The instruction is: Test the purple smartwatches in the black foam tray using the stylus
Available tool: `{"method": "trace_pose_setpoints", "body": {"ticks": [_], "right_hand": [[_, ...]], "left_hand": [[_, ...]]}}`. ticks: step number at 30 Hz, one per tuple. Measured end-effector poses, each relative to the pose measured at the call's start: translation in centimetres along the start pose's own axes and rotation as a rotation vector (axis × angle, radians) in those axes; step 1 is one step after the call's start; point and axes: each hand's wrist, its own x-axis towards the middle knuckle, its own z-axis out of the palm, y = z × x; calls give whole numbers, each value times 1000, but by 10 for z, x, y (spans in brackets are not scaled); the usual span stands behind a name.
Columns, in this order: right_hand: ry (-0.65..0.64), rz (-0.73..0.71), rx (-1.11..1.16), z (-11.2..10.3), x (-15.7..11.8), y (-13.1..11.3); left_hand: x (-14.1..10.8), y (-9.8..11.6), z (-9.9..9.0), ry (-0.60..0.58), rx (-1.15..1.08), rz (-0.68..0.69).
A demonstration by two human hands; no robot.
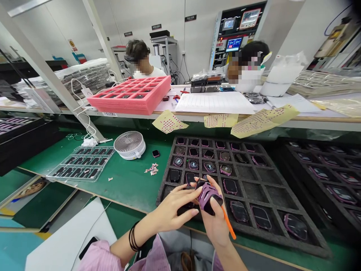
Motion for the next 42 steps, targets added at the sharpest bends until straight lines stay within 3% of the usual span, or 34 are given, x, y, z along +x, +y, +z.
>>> {"method": "trace_pose_setpoints", "body": {"ticks": [7, 9, 10, 12, 14, 15, 16, 21, 26, 42], "right_hand": [[-37, 94, -12, -1, 3, 5], [-61, 122, -34, 1, 5, 3], [-64, 124, -38, 1, 6, 2], [-62, 109, -34, 2, 7, -1], [-63, 91, -21, 1, 8, -3], [-67, 89, -15, 0, 8, -3], [-71, 93, -11, -1, 7, -3], [-67, 101, -9, -1, 7, -3], [-39, 93, 12, -1, 10, -2], [-14, 157, 99, 1, 11, -4]], "left_hand": [[-2, -5, -14, -148, -244, -101], [-6, -17, -19, -110, -343, -121], [-9, -27, -22, -36, -350, -156], [-16, -53, -28, 170, -230, -277], [-23, -83, -33, 314, 146, -436], [-27, -98, -35, 320, 378, -496], [-29, -112, -36, 326, 449, -525], [-34, -152, -34, 288, 613, -575], [-31, -162, -34, 236, 677, -577], [-29, -166, -44, 162, 695, -592]]}}
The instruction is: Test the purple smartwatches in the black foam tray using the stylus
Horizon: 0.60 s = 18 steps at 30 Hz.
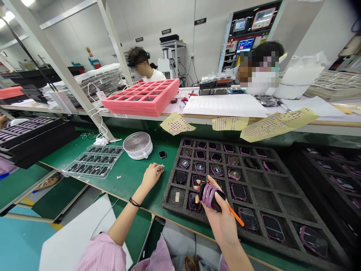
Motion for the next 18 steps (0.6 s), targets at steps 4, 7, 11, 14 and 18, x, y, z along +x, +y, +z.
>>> {"method": "trace_pose_setpoints", "body": {"ticks": [4, 7, 11, 14, 18], "right_hand": [[0, 22, 2, 0, 0, -2], [11, 19, 5, 0, -1, -2], [19, 39, 40, 1, 0, -5], [11, 145, 106, 4, 5, -10], [-79, 440, 175, 8, 15, -18]], "left_hand": [[3, 0, -3, 0, -30, 13], [5, 0, -6, 20, -56, 6], [3, 11, -20, 95, -109, 8], [-6, 39, -47, 169, -192, 54], [-23, 91, -92, 170, -584, 386]]}}
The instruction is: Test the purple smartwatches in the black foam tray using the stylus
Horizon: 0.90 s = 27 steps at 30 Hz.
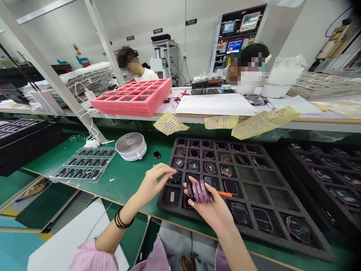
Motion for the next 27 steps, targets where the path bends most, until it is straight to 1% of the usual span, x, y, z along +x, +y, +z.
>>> {"method": "trace_pose_setpoints", "body": {"ticks": [2, 3, 5, 7, 10, 14, 17, 20, 24, 27], "right_hand": [[-34, 66, 4, 1, 2, -2], [-53, 76, 2, 2, 2, -2], [-91, 75, -11, 2, 1, -1], [-120, 68, -19, 2, 0, 0], [-136, 66, 0, 3, 0, 2], [-156, 109, 7, 4, -1, 1], [-176, 106, -9, 4, -1, 2], [-197, 108, -55, 3, -2, 4], [-197, 81, -92, 2, -2, 6], [-179, 79, -105, -2, -2, 8]], "left_hand": [[5, 24, -1, -61, -150, 136], [7, 31, 0, -88, -195, 189], [9, 38, 2, -134, -245, 264], [10, 37, 5, -197, -271, 306], [12, 32, 7, -278, -295, 324], [17, 30, 4, -317, -278, 349], [19, 32, 0, -338, -259, 369], [21, 36, -2, -397, -242, 391], [24, 38, -4, -464, -220, 363], [25, 36, -4, -535, -245, 349]]}}
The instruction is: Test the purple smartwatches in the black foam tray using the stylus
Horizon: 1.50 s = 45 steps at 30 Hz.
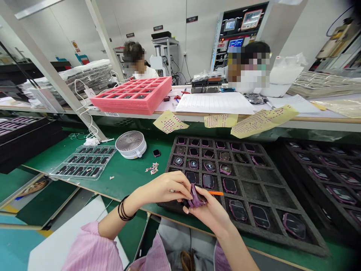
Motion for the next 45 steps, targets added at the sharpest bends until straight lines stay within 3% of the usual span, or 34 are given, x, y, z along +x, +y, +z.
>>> {"method": "trace_pose_setpoints", "body": {"ticks": [4, 11, 14, 17, 20, 23, 27, 36, 45], "right_hand": [[26, -27, -69, -3, -4, 5], [25, -7, -206, 1, -9, 22], [47, -20, -214, 3, -9, 27], [42, -7, -157, 8, -10, 27], [53, -11, -138, 10, -13, 23], [86, -31, -146, 8, -14, 19], [88, -39, -127, 5, -13, 19], [65, -77, -111, -2, -12, 19], [143, -122, -81, -4, -10, 10]], "left_hand": [[-4, -4, 1, -64, -104, -37], [-12, -4, 10, -49, -67, -127], [-17, -14, 8, -34, -156, -170], [-31, -46, -1, 72, -179, -373], [-52, -90, -7, 275, 197, -776], [-71, -128, -3, 328, 324, -918], [-81, -153, 6, 338, 346, -1002], [-78, -161, -6, 353, 114, -1069], [-79, -139, -19, 548, -1, -1067]]}}
